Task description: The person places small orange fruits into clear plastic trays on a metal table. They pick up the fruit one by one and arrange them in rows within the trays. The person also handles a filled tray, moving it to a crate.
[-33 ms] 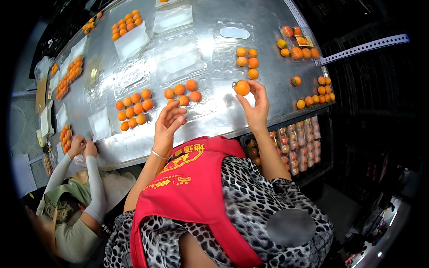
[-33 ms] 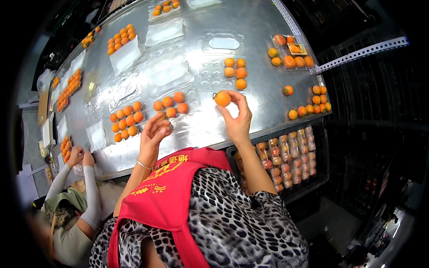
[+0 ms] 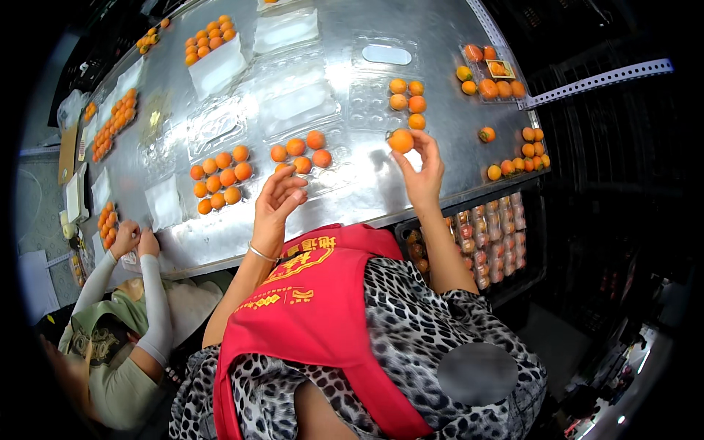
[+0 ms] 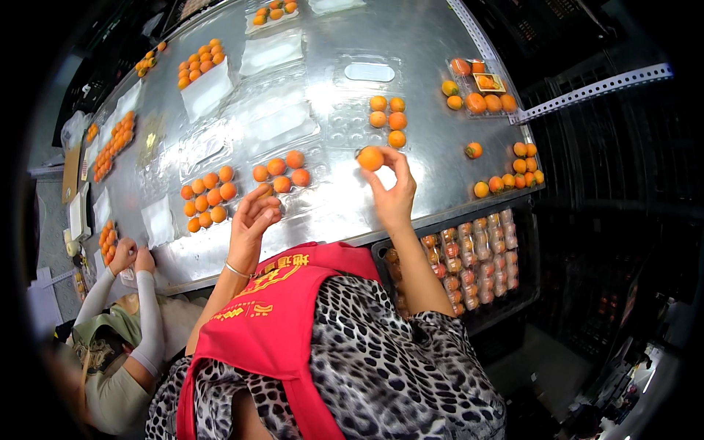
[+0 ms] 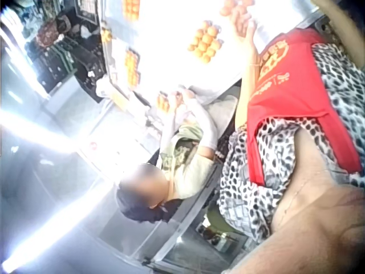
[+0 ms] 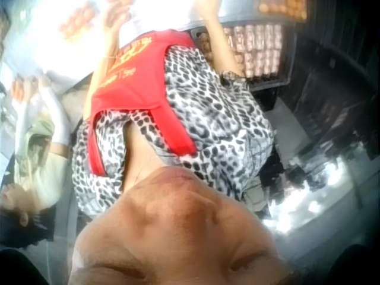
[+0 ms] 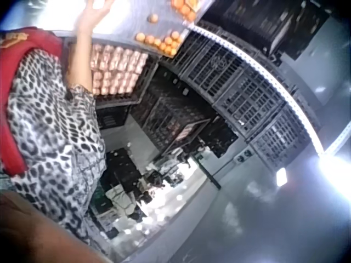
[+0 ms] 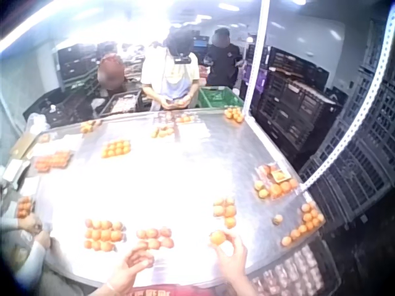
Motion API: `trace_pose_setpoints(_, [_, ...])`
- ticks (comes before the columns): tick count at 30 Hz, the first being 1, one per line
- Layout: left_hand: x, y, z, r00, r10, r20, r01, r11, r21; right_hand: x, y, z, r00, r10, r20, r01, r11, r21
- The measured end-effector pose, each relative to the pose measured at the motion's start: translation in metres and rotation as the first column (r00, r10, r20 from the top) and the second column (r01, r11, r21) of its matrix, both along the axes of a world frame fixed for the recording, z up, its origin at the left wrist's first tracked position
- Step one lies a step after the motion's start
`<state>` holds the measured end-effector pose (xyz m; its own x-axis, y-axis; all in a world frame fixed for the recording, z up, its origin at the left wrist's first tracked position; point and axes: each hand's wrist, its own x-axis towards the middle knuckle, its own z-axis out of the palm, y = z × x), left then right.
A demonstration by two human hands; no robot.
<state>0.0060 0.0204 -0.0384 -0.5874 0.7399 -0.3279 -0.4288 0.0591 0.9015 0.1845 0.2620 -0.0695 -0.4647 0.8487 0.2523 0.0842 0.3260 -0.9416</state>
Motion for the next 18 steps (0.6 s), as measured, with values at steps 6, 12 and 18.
trace_pose_setpoints(6, [-0.002, 0.001, 0.001, 1.0, 0.005, 0.023, -0.005, 1.0, -0.006, -0.022, 0.054, -0.02, 0.928, -0.206, 0.312, 0.092, 0.935, 0.342])
trace_pose_setpoints(12, [-0.004, -0.003, -0.004, 0.999, 0.022, 0.044, -0.022, 1.0, 0.001, -0.048, 0.072, -0.028, 0.857, -0.044, 0.513, -0.322, 0.731, 0.602])
trace_pose_setpoints(18, [-0.004, -0.004, -0.009, 0.999, 0.014, 0.047, -0.014, 1.0, -0.005, -0.064, 0.079, -0.047, 0.773, -0.022, 0.634, -0.46, 0.669, 0.584])
